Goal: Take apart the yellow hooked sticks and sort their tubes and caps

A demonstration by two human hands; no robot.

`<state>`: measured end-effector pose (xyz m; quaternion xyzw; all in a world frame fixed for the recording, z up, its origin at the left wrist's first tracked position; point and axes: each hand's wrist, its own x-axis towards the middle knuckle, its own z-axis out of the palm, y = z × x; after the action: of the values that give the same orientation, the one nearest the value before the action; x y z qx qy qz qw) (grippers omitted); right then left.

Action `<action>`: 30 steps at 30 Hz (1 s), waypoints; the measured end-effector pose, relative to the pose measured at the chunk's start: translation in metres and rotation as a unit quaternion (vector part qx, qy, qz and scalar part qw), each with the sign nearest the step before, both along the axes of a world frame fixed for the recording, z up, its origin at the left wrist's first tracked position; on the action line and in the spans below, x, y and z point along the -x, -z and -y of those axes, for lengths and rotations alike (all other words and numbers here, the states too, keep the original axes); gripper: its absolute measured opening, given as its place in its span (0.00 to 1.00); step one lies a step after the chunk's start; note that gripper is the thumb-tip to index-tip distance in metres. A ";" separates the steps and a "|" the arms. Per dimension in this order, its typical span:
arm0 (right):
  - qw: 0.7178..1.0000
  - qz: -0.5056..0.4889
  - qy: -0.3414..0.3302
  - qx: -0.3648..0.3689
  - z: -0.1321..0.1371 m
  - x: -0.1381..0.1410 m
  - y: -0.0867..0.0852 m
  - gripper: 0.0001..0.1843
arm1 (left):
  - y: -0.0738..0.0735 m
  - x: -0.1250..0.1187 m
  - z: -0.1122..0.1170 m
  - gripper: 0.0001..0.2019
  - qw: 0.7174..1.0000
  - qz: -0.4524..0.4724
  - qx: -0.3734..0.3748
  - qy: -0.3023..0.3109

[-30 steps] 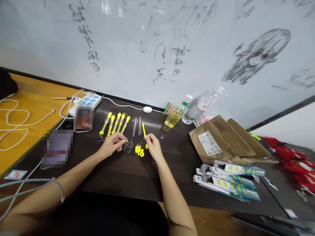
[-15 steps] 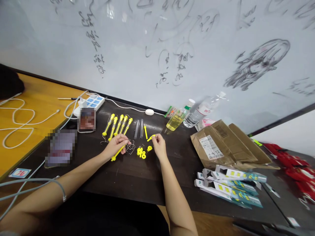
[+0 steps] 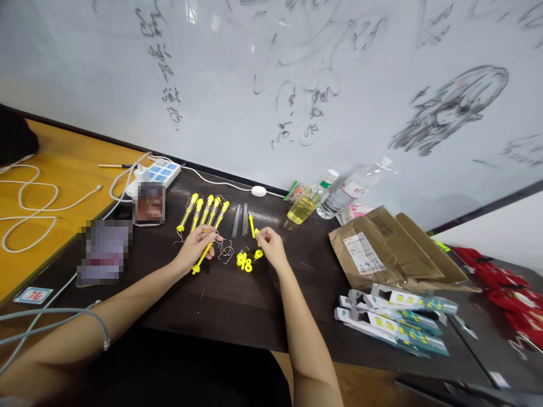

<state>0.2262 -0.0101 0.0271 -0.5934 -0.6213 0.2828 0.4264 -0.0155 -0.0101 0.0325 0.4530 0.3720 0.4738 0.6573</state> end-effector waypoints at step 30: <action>0.981 0.172 -0.087 0.017 0.058 0.100 -0.014 0.10 | 0.003 -0.002 0.002 0.14 0.969 0.209 0.092 0.096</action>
<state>0.1260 -0.0684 0.0412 -0.5841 -0.7297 0.2230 0.2770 -0.0137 -0.0118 0.0296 0.3150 0.2230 0.4560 0.8019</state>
